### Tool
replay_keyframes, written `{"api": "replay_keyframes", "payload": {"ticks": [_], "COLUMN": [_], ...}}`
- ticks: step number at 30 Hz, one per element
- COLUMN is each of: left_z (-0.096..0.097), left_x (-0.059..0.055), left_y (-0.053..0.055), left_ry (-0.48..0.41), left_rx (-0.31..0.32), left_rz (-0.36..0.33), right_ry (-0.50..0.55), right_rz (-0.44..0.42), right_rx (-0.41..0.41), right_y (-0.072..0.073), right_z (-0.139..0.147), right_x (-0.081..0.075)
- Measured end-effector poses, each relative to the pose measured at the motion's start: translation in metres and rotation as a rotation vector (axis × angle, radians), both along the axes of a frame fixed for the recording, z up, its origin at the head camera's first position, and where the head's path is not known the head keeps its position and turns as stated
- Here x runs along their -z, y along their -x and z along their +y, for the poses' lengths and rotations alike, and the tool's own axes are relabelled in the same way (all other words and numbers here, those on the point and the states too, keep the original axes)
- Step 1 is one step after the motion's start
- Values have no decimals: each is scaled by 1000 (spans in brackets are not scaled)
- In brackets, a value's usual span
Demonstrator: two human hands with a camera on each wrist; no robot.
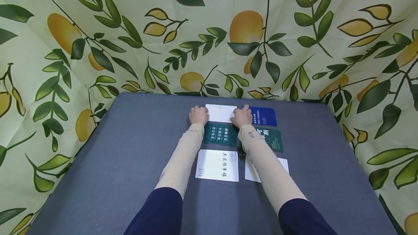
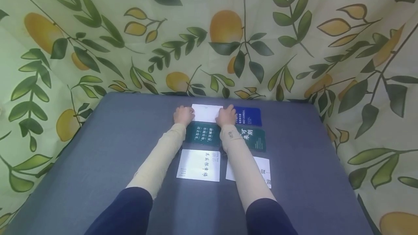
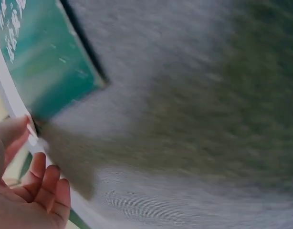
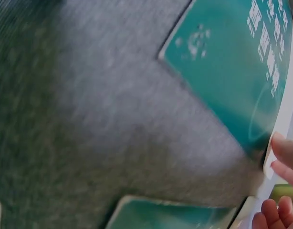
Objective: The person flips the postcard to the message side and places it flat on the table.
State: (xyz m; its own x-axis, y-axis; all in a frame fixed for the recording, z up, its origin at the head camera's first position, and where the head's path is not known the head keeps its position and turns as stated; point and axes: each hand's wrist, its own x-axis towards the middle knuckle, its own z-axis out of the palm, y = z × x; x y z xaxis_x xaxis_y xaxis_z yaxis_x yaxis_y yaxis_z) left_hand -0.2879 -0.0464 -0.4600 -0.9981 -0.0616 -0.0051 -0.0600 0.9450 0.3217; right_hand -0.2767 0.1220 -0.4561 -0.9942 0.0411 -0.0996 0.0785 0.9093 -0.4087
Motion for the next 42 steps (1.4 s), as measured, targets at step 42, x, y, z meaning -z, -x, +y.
{"api": "replay_keyframes", "payload": {"ticks": [42], "left_z": [21], "left_x": [-34], "left_y": [-8], "left_ry": [-336], "left_rx": [174], "left_rz": [45], "right_ry": [472], "right_rz": [128], "right_rx": [-16], "right_y": [-7], "right_z": [40], "right_x": [-23]}}
